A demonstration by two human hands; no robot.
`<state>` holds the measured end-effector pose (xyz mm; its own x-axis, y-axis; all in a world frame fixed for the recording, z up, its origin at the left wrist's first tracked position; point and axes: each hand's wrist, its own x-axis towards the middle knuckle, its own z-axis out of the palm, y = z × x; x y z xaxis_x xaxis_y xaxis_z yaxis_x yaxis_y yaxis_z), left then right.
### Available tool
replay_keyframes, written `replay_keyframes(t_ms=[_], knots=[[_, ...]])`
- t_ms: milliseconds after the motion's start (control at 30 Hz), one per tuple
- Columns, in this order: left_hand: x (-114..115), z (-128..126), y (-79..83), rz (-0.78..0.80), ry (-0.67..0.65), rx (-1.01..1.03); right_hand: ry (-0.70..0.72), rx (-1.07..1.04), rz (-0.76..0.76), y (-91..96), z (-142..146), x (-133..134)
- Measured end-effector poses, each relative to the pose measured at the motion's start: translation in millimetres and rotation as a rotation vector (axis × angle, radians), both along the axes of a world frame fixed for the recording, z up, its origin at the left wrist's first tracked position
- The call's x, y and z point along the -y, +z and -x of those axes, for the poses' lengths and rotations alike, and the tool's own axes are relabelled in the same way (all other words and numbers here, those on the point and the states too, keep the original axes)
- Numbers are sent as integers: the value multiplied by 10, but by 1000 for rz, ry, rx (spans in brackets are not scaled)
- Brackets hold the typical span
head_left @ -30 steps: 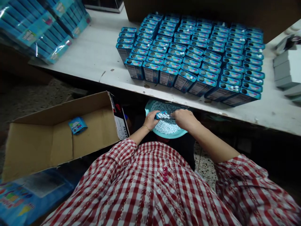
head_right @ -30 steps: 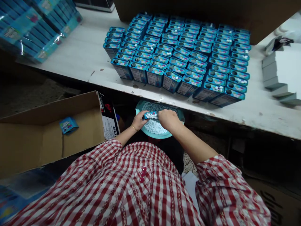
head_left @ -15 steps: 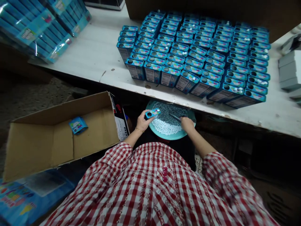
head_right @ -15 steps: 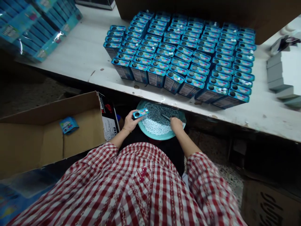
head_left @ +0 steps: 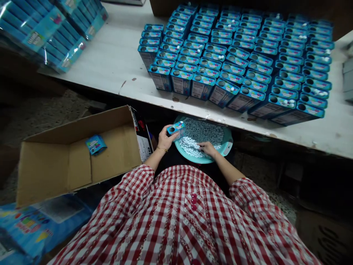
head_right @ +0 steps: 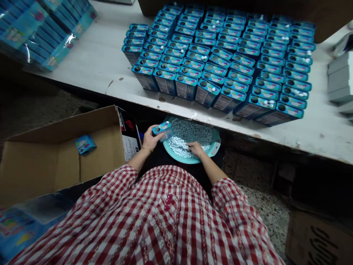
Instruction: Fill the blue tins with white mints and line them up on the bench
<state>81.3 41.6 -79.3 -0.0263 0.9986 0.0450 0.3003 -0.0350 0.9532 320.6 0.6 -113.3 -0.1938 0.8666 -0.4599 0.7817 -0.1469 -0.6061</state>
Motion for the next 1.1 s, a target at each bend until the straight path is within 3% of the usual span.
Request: replay_keyframes(t_ms=[133, 233, 300, 467, 567, 667, 800, 933, 1033, 1100], knots=[[-24, -27, 40, -35, -4, -19, -82, -118, 56, 254, -244, 28], [-9, -140, 45, -57, -46, -71, -170, -269, 67, 593, -423, 9], [14, -235, 29, -72, -109, -118, -129, -255, 20, 848, -466, -41], [71, -433, -37, -115, -246, -199, 172, 208, -164, 1458, -254, -206], [84, -484, -52, -142, -272, -254, 313, 506, -120, 1726, -26, -257], [83, -490, -58, -155, -287, -315, 407, 659, -103, 1904, 180, -269], [75, -463, -94, -165, -284, -305, 455, 706, -125, 2036, 311, -255], [91, -406, -119, -177, -260, -258, 420, 688, -169, 2031, 126, -193], [118, -353, -99, -176, -237, -243, 322, 645, -193, 1834, -196, -130], [133, -319, -75, -178, -227, -232, 248, 616, -189, 1575, -396, -94]])
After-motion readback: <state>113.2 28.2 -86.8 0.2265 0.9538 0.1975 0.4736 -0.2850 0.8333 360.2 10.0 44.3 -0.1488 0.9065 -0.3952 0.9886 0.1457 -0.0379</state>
